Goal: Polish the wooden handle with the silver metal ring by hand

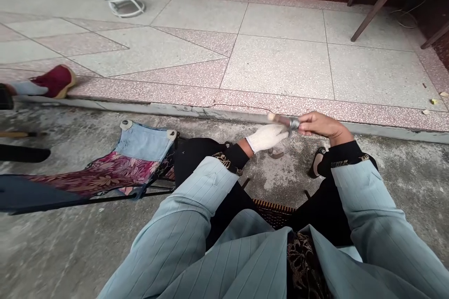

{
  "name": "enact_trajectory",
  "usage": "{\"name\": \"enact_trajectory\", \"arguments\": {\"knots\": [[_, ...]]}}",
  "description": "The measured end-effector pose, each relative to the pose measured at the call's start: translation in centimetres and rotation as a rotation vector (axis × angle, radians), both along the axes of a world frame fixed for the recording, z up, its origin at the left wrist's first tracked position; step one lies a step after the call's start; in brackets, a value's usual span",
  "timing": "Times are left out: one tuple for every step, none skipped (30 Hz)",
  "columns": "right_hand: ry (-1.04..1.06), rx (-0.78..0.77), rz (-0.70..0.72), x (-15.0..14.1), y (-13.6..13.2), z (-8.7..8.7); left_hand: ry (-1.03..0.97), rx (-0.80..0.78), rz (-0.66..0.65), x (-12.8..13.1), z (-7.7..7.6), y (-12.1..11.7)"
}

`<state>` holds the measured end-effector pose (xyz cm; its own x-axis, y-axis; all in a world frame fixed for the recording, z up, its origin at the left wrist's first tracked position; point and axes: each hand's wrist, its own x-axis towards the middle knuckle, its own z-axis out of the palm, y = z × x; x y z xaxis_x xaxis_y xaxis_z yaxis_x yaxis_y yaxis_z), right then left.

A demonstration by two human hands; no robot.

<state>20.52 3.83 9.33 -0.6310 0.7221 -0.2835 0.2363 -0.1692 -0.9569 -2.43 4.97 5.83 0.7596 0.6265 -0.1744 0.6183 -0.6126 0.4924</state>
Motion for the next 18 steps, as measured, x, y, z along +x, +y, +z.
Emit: {"name": "enact_trajectory", "arguments": {"knots": [[0.073,0.026,-0.177,0.4,0.1,0.2,0.009,-0.004,0.006,0.0,0.0,0.0],[0.120,0.042,-0.331,0.6,0.2,0.2,0.022,-0.008,0.006,0.0,0.0,0.1],[0.146,0.055,-0.457,0.9,0.4,0.1,0.039,-0.009,-0.003,0.0,-0.1,0.1],[0.141,0.065,-0.551,1.0,0.6,-0.2,0.058,-0.010,-0.015,0.0,-0.1,0.1],[0.103,0.074,-0.612,1.1,0.9,-0.6,0.076,-0.011,-0.025,0.1,-0.1,0.1],[0.040,0.081,-0.645,1.2,1.2,-1.1,0.095,-0.007,-0.033,0.1,-0.1,0.1],[-0.034,0.086,-0.658,1.3,1.5,-1.6,0.115,0.003,-0.045,0.2,0.0,0.0],[-0.112,0.092,-0.657,1.3,1.8,-2.1,0.136,0.022,-0.058,0.2,0.0,-0.1],[-0.196,0.101,-0.646,1.4,2.1,-2.5,0.155,0.048,-0.072,0.3,0.1,-0.2],[-0.285,0.116,-0.626,1.4,2.3,-2.8,0.169,0.078,-0.084,0.3,0.3,-0.3],[-0.378,0.137,-0.603,1.5,2.4,-3.0,0.179,0.113,-0.089,0.3,0.4,-0.5],[-0.475,0.167,-0.579,1.6,2.6,-3.1,0.185,0.148,-0.088,0.2,0.5,-0.6],[-0.574,0.204,-0.549,1.6,2.6,-3.1,0.187,0.183,-0.083,0.1,0.7,-0.7],[-0.670,0.240,-0.513,1.6,2.6,-3.1,0.192,0.218,-0.072,-0.1,0.8,-0.7],[-0.758,0.263,-0.468,1.6,2.5,-3.0,0.200,0.252,-0.055,-0.2,1.0,-0.7],[-0.828,0.266,-0.410,1.4,2.3,-2.9,0.210,0.283,-0.035,-0.4,1.1,-0.6],[-0.873,0.239,-0.323,1.2,2.1,-2.8,0.222,0.307,-0.016,-0.6,1.3,-0.5],[-0.879,0.183,-0.200,1.0,1.9,-2.7,0.233,0.324,0.001,-0.8,1.4,-0.4]]}}
